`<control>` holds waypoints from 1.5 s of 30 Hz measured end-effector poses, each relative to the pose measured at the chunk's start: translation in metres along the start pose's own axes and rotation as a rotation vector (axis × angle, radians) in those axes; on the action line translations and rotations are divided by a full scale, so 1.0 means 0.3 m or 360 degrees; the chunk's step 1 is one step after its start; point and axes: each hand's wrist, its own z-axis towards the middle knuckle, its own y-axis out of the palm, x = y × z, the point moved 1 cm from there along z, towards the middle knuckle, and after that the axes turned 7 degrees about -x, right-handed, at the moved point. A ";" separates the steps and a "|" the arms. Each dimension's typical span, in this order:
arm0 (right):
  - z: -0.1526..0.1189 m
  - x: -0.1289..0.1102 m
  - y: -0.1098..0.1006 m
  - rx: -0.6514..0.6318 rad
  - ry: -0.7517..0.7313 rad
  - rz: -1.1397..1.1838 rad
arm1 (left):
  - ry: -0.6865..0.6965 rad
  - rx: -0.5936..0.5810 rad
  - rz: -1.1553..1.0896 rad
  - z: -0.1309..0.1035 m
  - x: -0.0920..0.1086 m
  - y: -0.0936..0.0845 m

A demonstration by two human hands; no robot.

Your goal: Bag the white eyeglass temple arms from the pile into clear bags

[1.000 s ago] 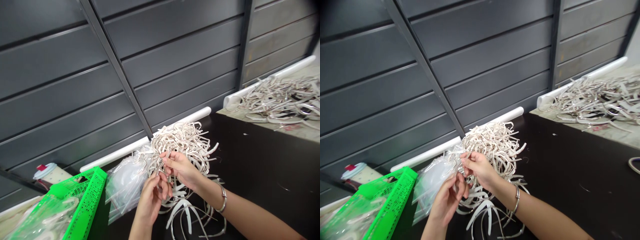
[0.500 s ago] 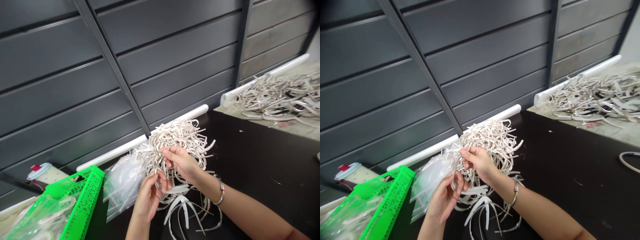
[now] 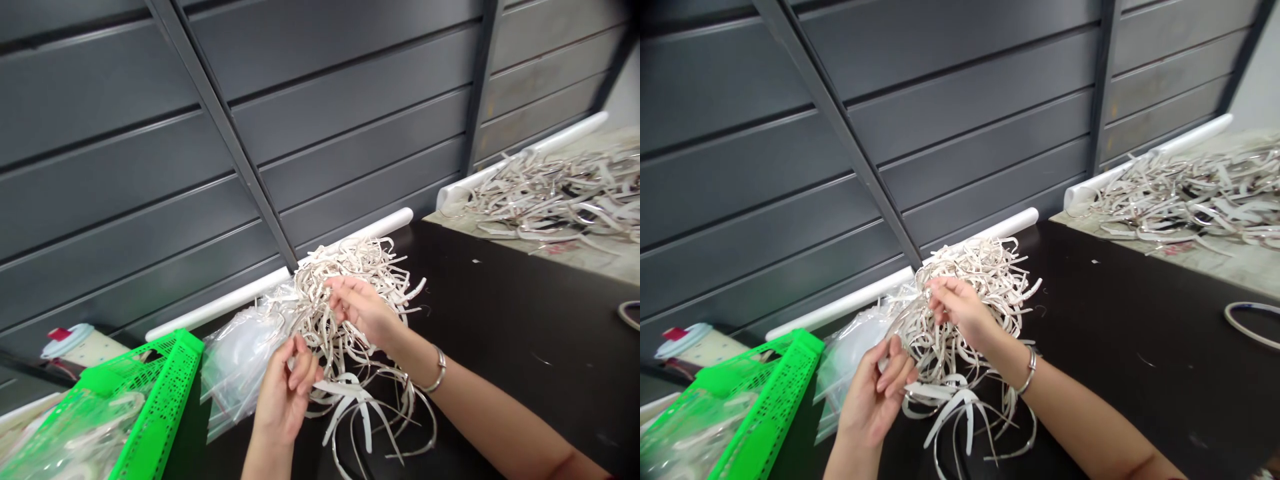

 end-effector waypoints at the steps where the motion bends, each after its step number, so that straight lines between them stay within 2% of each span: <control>1: 0.005 -0.026 -0.027 0.0078 -0.0066 -0.0098 | 0.0060 0.0025 0.0006 -0.003 0.007 -0.001; 4: 0.021 -0.106 -0.119 0.0399 -0.0324 -0.0466 | 0.0210 0.0109 0.0071 -0.010 0.022 -0.004; 6: 0.028 -0.145 -0.175 0.0549 -0.0329 -0.0922 | 0.0263 0.0170 0.0125 -0.014 0.025 -0.005; 10: 0.033 -0.173 -0.255 0.0605 0.0118 -0.2156 | 0.0313 0.0203 0.0214 -0.019 0.025 0.000; 12: 0.031 -0.179 -0.286 0.0602 0.0272 -0.2362 | 0.0325 0.0192 0.0232 -0.022 0.025 0.002; 15: 0.025 -0.192 -0.319 0.0577 0.0429 -0.2415 | 0.0349 0.0194 0.0224 -0.026 0.029 0.001; 17: 0.020 -0.194 -0.322 0.0482 0.0533 -0.2423 | 0.0360 0.0195 0.0212 -0.026 0.030 0.000; 19: 0.016 -0.179 -0.304 0.0278 0.0655 -0.2383 | 0.0364 0.0196 0.0211 -0.024 0.029 -0.001; 22: 0.013 -0.120 -0.253 -0.0118 0.0864 -0.2271 | 0.0357 0.0195 0.0275 -0.017 0.022 -0.004; 25: 0.021 -0.053 -0.216 -0.0358 0.1020 -0.2207 | 0.0365 0.0165 0.0561 -0.007 0.011 -0.016; 27: 0.031 -0.020 -0.216 -0.0429 0.1055 -0.2173 | 0.0337 0.0116 0.0899 0.003 -0.002 -0.033; 31: 0.052 0.015 -0.253 -0.0472 0.1022 -0.2048 | 0.0090 -0.0084 0.1494 0.031 -0.042 -0.072; 34: 0.063 0.022 -0.275 -0.0424 0.0929 -0.1871 | -0.0013 -0.0170 0.1658 0.045 -0.061 -0.086; 37: 0.066 0.001 -0.275 -0.0342 0.0760 -0.1582 | 0.0070 -0.0108 0.1708 0.051 -0.056 -0.088; 39: 0.063 -0.028 -0.269 -0.0294 0.0626 -0.1333 | 0.0206 -0.0033 0.1674 0.053 -0.046 -0.087; 41: 0.059 -0.061 -0.264 -0.0255 0.0490 -0.1072 | 0.0267 0.0038 0.1476 0.056 -0.038 -0.088; 43: 0.056 -0.087 -0.259 -0.0224 0.0370 -0.0836 | 0.0219 0.0078 0.1044 0.059 -0.036 -0.089; 45: 0.056 -0.100 -0.248 -0.0193 0.0268 -0.0635 | 0.0160 0.0050 0.0460 0.062 -0.034 -0.087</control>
